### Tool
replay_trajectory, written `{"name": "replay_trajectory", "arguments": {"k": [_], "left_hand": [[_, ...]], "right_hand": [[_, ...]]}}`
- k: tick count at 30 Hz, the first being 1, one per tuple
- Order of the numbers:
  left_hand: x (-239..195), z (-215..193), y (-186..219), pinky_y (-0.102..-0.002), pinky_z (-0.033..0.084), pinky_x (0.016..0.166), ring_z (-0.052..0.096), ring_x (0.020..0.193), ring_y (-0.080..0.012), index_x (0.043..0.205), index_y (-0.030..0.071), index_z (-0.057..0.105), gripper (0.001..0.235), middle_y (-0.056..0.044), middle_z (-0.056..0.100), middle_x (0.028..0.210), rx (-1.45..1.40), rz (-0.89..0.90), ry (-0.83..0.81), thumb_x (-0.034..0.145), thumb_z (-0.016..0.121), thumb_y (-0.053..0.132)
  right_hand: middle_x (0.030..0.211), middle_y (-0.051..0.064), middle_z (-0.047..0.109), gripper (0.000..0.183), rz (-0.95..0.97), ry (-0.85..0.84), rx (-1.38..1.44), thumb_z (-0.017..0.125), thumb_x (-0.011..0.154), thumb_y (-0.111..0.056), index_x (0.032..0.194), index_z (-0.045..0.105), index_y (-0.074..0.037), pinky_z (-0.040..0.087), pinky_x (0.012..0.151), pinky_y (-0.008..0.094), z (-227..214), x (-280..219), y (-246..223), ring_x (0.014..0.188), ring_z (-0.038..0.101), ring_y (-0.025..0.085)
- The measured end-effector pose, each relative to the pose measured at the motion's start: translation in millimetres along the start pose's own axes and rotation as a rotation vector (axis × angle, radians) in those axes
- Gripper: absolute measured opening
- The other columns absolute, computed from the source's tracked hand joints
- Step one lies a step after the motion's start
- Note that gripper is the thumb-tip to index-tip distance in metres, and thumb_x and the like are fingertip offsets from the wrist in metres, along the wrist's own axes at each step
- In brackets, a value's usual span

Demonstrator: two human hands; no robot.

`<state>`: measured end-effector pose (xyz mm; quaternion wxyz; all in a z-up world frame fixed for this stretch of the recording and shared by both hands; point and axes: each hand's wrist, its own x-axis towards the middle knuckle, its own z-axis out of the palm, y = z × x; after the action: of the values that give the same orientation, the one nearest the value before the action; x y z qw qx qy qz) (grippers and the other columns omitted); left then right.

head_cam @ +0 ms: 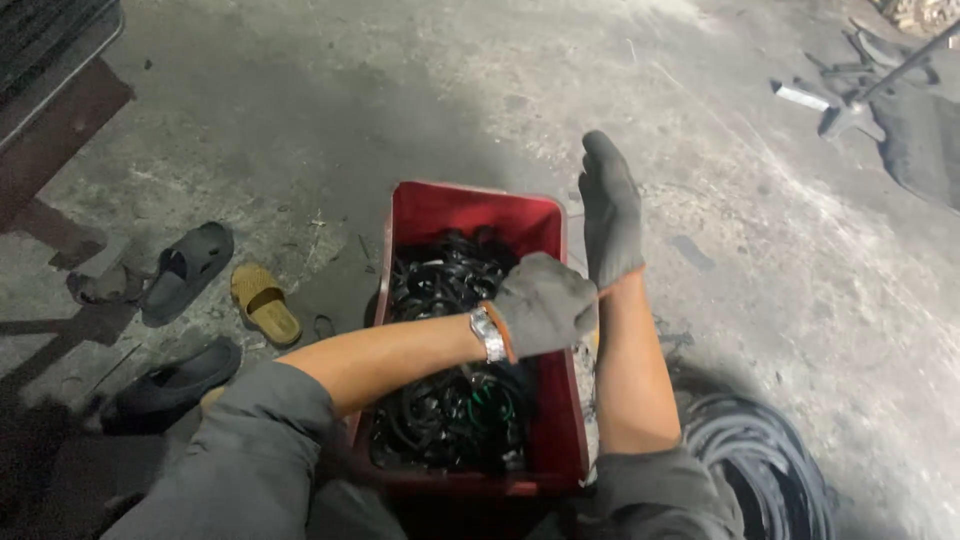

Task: The person picks up coiled black rubber strips from the floor, holds them over a red bin, and uses scissors to trim small sections from the strips.

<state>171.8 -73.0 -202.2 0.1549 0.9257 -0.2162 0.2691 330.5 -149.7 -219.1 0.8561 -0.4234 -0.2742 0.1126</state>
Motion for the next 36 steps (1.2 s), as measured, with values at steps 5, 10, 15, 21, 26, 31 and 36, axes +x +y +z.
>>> {"name": "replay_trajectory", "arguments": {"k": [5, 10, 15, 21, 26, 31, 36], "left_hand": [[-25.5, -3.4, -7.4, -0.053, 0.053, 0.070, 0.066, 0.069, -0.0366, 0.070, 0.008, 0.067, 0.030, -0.013, 0.067, 0.069, 0.022, 0.057, -0.159, 0.088, 0.062, 0.032], [-59.8, -25.8, -13.3, -0.052, 0.054, 0.080, 0.068, 0.084, -0.0373, 0.080, 0.011, 0.074, 0.034, -0.014, 0.071, 0.082, 0.105, 0.029, -0.581, 0.087, 0.061, 0.042], [-65.1, -57.8, -33.9, -0.053, 0.054, 0.087, 0.070, 0.092, -0.0394, 0.096, 0.012, 0.078, 0.040, -0.015, 0.074, 0.098, 0.291, -0.092, -0.860, 0.087, 0.054, 0.044], [-84.9, -72.6, -79.9, -0.053, 0.052, 0.090, 0.067, 0.100, -0.0399, 0.103, 0.011, 0.076, 0.044, -0.019, 0.073, 0.104, 0.340, -0.295, -0.747, 0.094, 0.056, 0.049], [-111.9, -65.3, -89.9, -0.056, 0.051, 0.086, 0.065, 0.100, -0.0409, 0.108, 0.014, 0.076, 0.044, -0.018, 0.071, 0.107, 0.382, -0.295, -0.683, 0.089, 0.059, 0.050], [-122.2, -80.5, -88.0, -0.052, 0.053, 0.093, 0.069, 0.100, -0.0401, 0.107, 0.010, 0.077, 0.050, -0.020, 0.074, 0.103, 0.406, -0.321, -0.828, 0.099, 0.053, 0.052], [-137.1, -83.7, -79.6, -0.052, 0.052, 0.094, 0.067, 0.102, -0.0395, 0.108, 0.010, 0.076, 0.048, -0.018, 0.072, 0.106, 0.364, -0.436, -0.874, 0.091, 0.054, 0.050]], "right_hand": [[0.140, 0.013, 0.062, 0.052, 0.059, 0.001, 0.126, 0.065, 0.098, -0.037, 0.139, 0.059, -0.005, 0.049, 0.107, 0.050, -28.0, 2.1, 42.5, 0.125, 0.059, 0.030], [0.131, 0.021, 0.067, 0.060, 0.189, 0.255, -1.200, 0.074, 0.089, -0.044, 0.130, 0.065, -0.001, 0.050, 0.104, 0.042, -87.5, -32.1, 119.6, 0.124, 0.064, 0.035], [0.136, 0.028, 0.060, 0.070, 0.770, 0.101, -1.565, 0.073, 0.086, -0.051, 0.131, 0.063, 0.002, 0.046, 0.106, 0.048, -134.3, -123.7, 179.9, 0.128, 0.057, 0.043], [0.129, 0.030, 0.063, 0.051, 0.618, 0.286, -1.624, 0.061, 0.098, -0.043, 0.129, 0.062, -0.003, 0.045, 0.106, 0.050, -112.6, -166.0, 175.7, 0.123, 0.060, 0.044], [0.107, 0.026, 0.067, 0.056, 0.091, 0.330, -1.813, 0.071, 0.076, -0.037, 0.117, 0.061, -0.001, 0.051, 0.083, 0.050, -56.1, -189.1, 139.4, 0.099, 0.067, 0.043], [0.091, 0.018, 0.070, 0.017, -0.011, -0.349, -1.960, 0.067, 0.084, -0.024, 0.090, 0.074, -0.010, 0.054, 0.070, 0.048, -46.3, -194.0, 179.7, 0.086, 0.071, 0.035], [0.128, 0.019, 0.067, 0.059, 0.618, -0.810, -1.580, 0.063, 0.089, -0.057, 0.128, 0.069, -0.014, 0.048, 0.103, 0.047, -47.3, -200.1, 267.1, 0.120, 0.063, 0.038]]}}
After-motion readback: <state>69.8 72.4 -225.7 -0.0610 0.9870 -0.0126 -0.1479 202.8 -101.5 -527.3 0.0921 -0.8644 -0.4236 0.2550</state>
